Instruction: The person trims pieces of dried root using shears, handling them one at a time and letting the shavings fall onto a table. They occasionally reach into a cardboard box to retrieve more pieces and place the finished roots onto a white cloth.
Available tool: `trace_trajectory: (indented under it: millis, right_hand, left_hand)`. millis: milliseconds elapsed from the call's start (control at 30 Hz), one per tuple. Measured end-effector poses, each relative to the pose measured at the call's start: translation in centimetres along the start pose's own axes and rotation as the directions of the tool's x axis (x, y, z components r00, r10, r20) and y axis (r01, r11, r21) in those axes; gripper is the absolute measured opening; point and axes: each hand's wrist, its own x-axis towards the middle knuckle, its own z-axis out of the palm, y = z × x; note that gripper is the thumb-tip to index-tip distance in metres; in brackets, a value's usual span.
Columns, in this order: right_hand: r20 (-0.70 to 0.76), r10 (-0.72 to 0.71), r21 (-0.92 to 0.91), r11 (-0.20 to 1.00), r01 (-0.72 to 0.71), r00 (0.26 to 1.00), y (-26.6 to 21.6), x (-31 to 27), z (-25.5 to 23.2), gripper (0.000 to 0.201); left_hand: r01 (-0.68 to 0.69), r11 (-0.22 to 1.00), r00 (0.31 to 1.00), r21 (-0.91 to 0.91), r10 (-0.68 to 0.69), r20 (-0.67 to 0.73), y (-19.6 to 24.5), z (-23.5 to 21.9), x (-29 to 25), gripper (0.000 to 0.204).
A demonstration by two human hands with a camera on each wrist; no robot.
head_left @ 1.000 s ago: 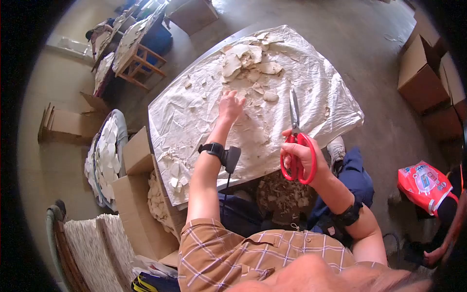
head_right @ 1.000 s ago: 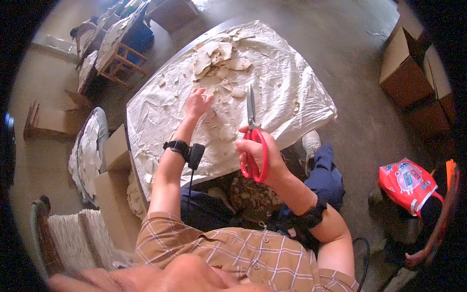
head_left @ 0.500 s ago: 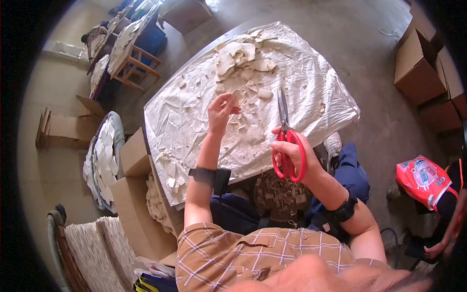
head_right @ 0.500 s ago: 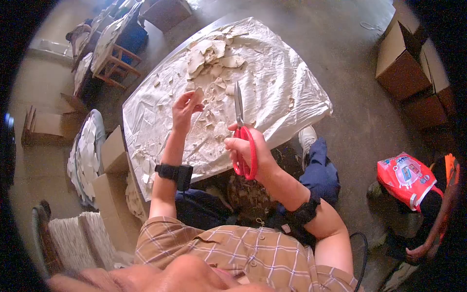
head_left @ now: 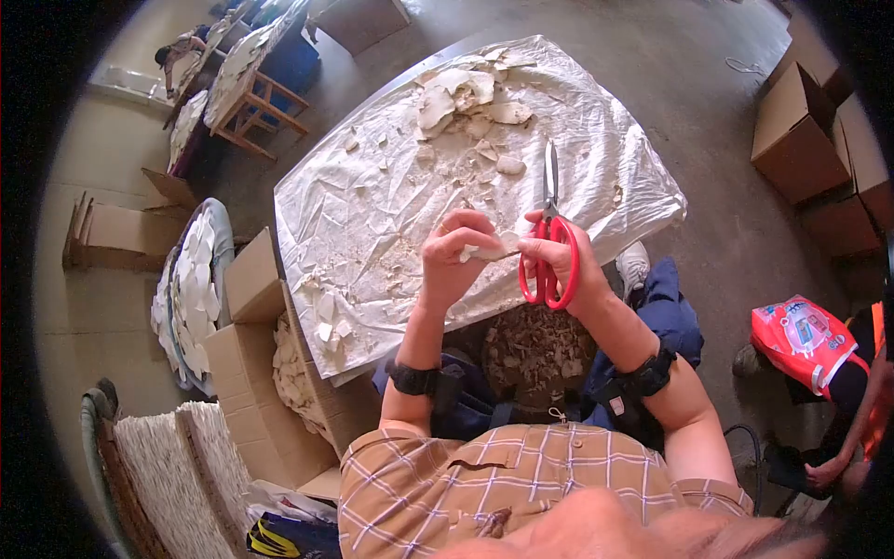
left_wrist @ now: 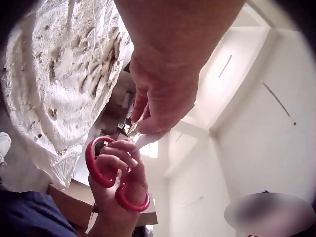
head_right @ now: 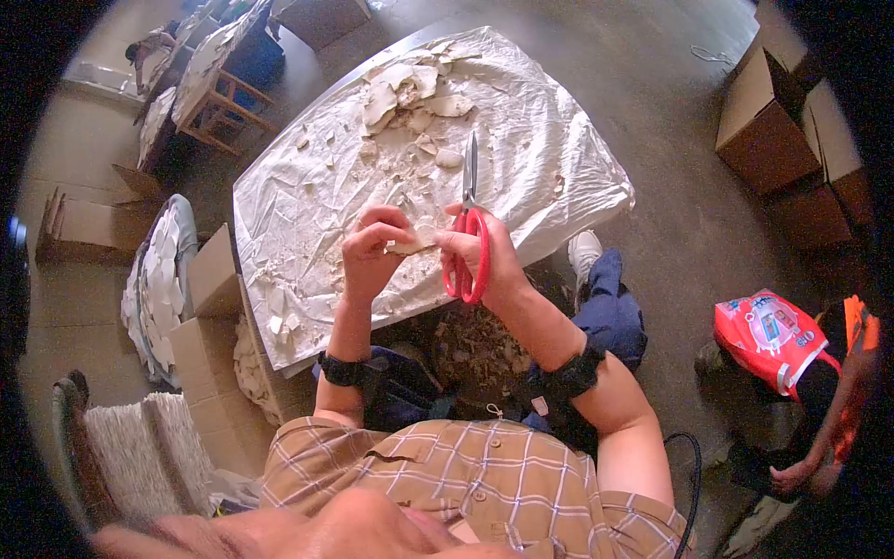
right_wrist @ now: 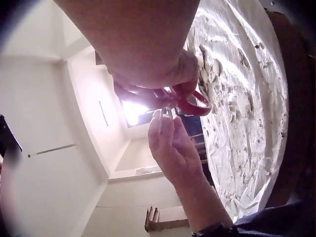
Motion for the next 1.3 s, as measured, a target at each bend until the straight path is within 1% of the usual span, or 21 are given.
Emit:
trace_trajectory:
  millis: [67,167,233,300,367,433,500,533,567,633,667,700,733,767,867,900,967,1067,1167,1267,1300]
  right_hand:
    - [-0.021,-0.059,-0.021,0.998,0.058,0.998,0.5,0.6,-0.1,0.039]
    - [-0.044,-0.088,-0.129,0.988,0.081,0.995,0.1,0.6,0.1,0.038]
    - [-0.008,-0.092,-0.225,0.970,0.088,0.996,-0.1,0.8,0.1,0.038]
    - [0.023,-0.091,-0.365,0.926,0.093,0.996,0.5,1.3,0.0,0.037]
    - [-0.030,-0.075,-0.246,0.967,0.066,0.997,1.0,1.2,0.5,0.037]
    - [-0.084,-0.062,-0.330,0.943,0.031,0.995,0.6,1.2,0.9,0.036]
    - [-0.089,-0.049,-0.270,0.963,0.023,0.995,-0.1,0.9,0.9,0.037]
    - [-0.105,-0.054,-0.269,0.963,0.024,0.993,-0.4,0.7,0.8,0.037]
    - [-0.097,-0.059,-0.226,0.974,0.035,0.994,-0.7,0.5,0.9,0.037]
    - [-0.080,-0.089,-0.169,0.983,0.074,0.993,-0.5,0.5,-0.1,0.038]
    - [-0.085,-0.090,-0.154,0.985,0.076,0.992,-0.7,0.4,-0.3,0.039]
    - [-0.084,-0.091,-0.137,0.987,0.079,0.992,-0.8,0.2,-0.2,0.039]
    - [-0.097,-0.102,-0.132,0.987,0.089,0.990,-1.1,0.1,-0.2,0.039]
    - [-0.093,-0.080,-0.111,0.991,0.070,0.992,-1.4,0.0,-0.3,0.039]
    - [-0.080,-0.065,-0.086,0.995,0.058,0.995,-1.6,-0.3,-0.4,0.040]
    - [-0.062,-0.076,-0.084,0.994,0.071,0.995,-1.7,-0.3,-0.4,0.040]
    - [-0.055,-0.089,-0.098,0.992,0.083,0.995,-1.7,-0.2,-0.5,0.041]
    - [-0.040,-0.089,-0.053,0.995,0.087,0.995,-1.7,0.0,-1.0,0.043]
    - [-0.087,-0.092,-0.028,0.996,0.090,0.992,-2.3,-0.1,-1.4,0.042]
    - [-0.084,-0.079,-0.021,0.997,0.078,0.993,-2.6,-0.2,-1.6,0.042]
    - [-0.078,-0.061,-0.014,0.998,0.060,0.995,-2.7,-0.2,-1.7,0.042]
  left_hand:
    - [0.004,1.000,1.000,0.013,-0.004,0.019,0.0,-0.2,-0.2,0.021]
    - [0.351,0.770,0.936,-0.534,-0.291,0.195,1.1,-1.3,0.0,0.035]
    - [0.349,0.805,0.936,-0.479,-0.272,0.226,1.3,-1.6,0.1,0.044]
    - [0.601,0.721,0.792,-0.344,-0.480,0.377,1.8,-1.6,-0.2,0.036]
    - [0.633,0.633,0.774,-0.447,-0.517,0.365,0.1,-1.6,-1.6,0.030]
    - [0.589,0.604,0.788,-0.536,-0.575,0.218,0.3,-2.9,-3.5,0.027]
    - [0.435,0.621,0.604,-0.652,-0.738,-0.299,0.7,-5.5,-5.8,0.027]
    - [0.105,0.698,0.604,-0.708,-0.611,-0.512,0.4,-7.5,-8.0,0.017]
    - [-0.011,0.705,0.623,-0.709,-0.549,-0.557,-3.7,-12.5,-12.9,0.014]
    - [-0.174,0.807,0.174,-0.564,-0.539,-0.824,-1.2,-17.9,-15.5,0.020]
    - [-0.251,0.819,0.150,-0.515,-0.493,-0.857,-0.6,-19.9,-17.5,0.027]
    - [-0.239,0.788,-0.096,-0.567,-0.600,-0.794,2.0,-19.4,-16.9,0.035]
    - [-0.135,0.824,-0.133,-0.550,-0.565,-0.814,2.4,-19.1,-17.4,0.041]
    - [-0.074,0.830,-0.087,-0.553,-0.558,-0.825,1.9,-19.0,-18.1,0.032]
    - [0.128,0.775,0.340,-0.618,-0.620,-0.707,2.7,-14.0,-14.9,0.018]
    - [0.228,0.752,0.374,-0.618,-0.654,-0.658,3.0,-11.4,-12.4,0.021]
    - [0.424,0.677,0.615,-0.602,-0.703,-0.357,1.9,-7.9,-8.6,0.023]
    - [0.641,0.726,0.750,-0.248,-0.661,0.004,-1.0,-3.5,-3.6,0.027]
    - [0.641,0.767,0.762,0.008,-0.638,0.105,-5.1,-1.2,0.9,0.028]
    - [0.364,0.834,0.900,0.416,-0.430,0.074,-9.2,1.2,5.1,0.032]
    - [0.351,0.839,0.907,0.417,-0.416,0.074,-10.6,2.2,5.9,0.032]
